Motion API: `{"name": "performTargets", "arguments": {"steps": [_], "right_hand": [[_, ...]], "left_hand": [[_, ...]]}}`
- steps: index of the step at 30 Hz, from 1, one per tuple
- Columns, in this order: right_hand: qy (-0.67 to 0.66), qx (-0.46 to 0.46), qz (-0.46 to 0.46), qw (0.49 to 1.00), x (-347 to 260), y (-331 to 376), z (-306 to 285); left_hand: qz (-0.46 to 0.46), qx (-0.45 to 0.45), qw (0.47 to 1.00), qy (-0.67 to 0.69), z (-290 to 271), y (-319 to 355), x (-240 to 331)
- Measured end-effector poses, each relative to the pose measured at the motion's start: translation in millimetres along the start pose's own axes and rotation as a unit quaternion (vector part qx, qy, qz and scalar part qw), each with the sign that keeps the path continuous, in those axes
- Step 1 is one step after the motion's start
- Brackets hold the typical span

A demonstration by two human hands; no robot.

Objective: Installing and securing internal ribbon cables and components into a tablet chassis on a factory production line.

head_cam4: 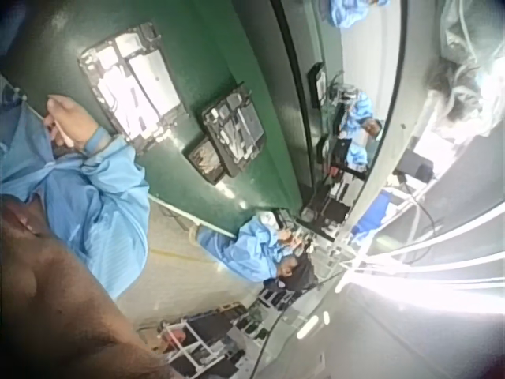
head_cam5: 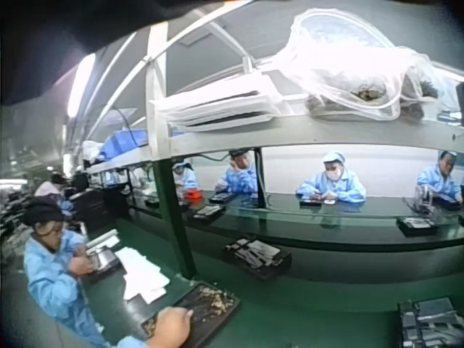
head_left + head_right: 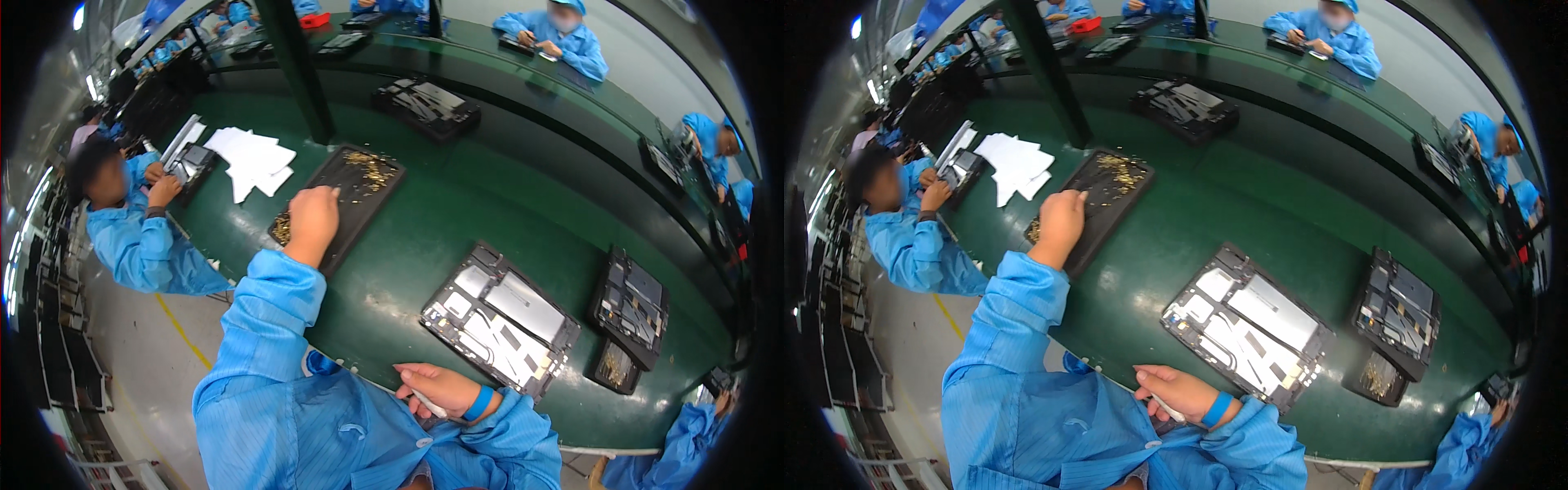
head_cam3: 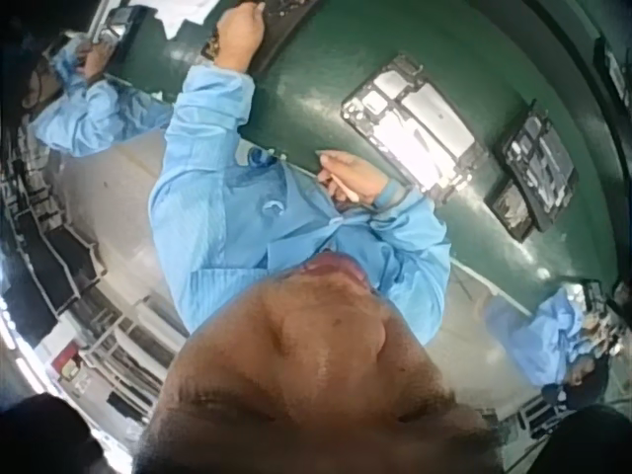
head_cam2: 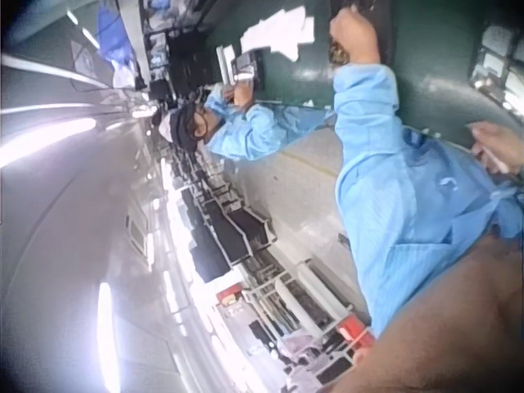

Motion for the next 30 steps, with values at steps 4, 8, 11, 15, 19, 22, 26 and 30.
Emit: {"name": "performTargets", "arguments": {"steps": [4, 8, 11, 15, 19, 22, 26, 30], "right_hand": [[-0.008, 0.024, 0.012, 1.0, -2.3, 4.0, 1.6], [-0.058, 0.12, -0.142, 0.981, -11.1, 32.3, 0.9], [0.011, 0.373, -0.306, 0.876, -45.8, 60.2, -1.0], [0.256, 0.483, -0.316, 0.775, -62.6, 88.0, -4.5], [0.266, 0.4, -0.202, 0.853, -33.1, 84.5, -15.9], [0.206, 0.362, -0.184, 0.89, -19.8, 84.4, -12.3], [0.169, 0.374, -0.177, 0.895, -5.2, 85.2, -15.5], [0.125, 0.348, -0.132, 0.92, 4.8, 79.5, -18.0]], "left_hand": [[0.092, 0.033, 0.994, 0.052, -28.5, 0.2, 35.0], [0.331, 0.076, 0.929, 0.145, -63.1, 33.2, 83.2], [0.407, -0.029, 0.896, 0.177, -68.1, 62.9, 102.0], [0.454, -0.092, 0.861, 0.211, -84.6, 96.8, 116.1], [0.479, -0.12, 0.838, 0.232, -86.2, 108.4, 117.2], [0.469, -0.11, 0.844, 0.237, -82.5, 116.6, 117.7], [0.471, -0.145, 0.841, 0.224, -77.1, 123.2, 112.6], [0.456, -0.172, 0.84, 0.237, -64.4, 140.8, 113.5]]}}
Point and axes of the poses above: each hand's wrist, its own y-axis away from the middle knuckle, its own z-axis out of the palm, x = y × z, the point moved 3 cm from there along -y, towards the middle knuckle, and after that the axes turned 3 degrees about y, right-handed, at the moved point
